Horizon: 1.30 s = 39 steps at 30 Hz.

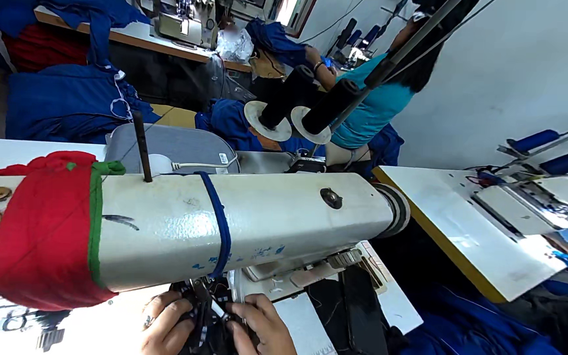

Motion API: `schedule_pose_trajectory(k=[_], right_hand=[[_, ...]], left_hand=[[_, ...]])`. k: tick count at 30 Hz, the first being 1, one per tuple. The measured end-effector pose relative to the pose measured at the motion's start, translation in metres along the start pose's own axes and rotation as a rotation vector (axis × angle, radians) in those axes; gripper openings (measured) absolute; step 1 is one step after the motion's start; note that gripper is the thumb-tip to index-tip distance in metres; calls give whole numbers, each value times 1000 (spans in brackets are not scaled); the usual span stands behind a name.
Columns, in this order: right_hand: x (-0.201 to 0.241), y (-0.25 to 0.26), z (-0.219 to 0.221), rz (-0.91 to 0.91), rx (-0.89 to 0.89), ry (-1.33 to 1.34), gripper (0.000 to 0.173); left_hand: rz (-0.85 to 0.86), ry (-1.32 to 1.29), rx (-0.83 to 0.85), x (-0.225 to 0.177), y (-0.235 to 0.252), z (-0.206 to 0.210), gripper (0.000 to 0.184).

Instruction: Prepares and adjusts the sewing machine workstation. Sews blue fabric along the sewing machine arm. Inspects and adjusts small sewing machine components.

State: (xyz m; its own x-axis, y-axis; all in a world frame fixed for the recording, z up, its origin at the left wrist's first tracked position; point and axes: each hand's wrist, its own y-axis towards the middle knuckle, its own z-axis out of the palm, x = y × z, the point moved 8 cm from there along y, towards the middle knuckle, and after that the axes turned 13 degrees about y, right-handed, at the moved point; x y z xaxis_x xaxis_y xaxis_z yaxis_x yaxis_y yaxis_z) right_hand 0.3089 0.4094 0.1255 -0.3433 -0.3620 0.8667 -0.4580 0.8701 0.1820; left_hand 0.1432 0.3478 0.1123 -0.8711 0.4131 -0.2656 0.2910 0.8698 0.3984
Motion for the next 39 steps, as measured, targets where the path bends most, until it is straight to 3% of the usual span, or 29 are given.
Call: schedule_pose_trajectory(k=[5,12,17,28,33,36,39], right_hand=[[1,10,-7,32,4,21,20],[18,30,16,-45,173,-291,13],[13,35,12,-78,104,-289,10],[12,38,10,-88,135,-202,13],[21,37,12,-173,124,-317,22],[35,45,15,-283,-1,-412,26],[43,58,29,-284,29,-460,23]], left_hand=[[18,-1,-12,-2,-3,1,57],[34,-4,-31,-1,-4,-1,56],[47,-27,-52,1,-5,-2,53],[18,-52,-110,2,-5,-2,50],[45,-65,-102,0,-5,-4,47],[16,-44,-130,2,-4,-10,52],[-45,14,-146,7,-4,-10,69]])
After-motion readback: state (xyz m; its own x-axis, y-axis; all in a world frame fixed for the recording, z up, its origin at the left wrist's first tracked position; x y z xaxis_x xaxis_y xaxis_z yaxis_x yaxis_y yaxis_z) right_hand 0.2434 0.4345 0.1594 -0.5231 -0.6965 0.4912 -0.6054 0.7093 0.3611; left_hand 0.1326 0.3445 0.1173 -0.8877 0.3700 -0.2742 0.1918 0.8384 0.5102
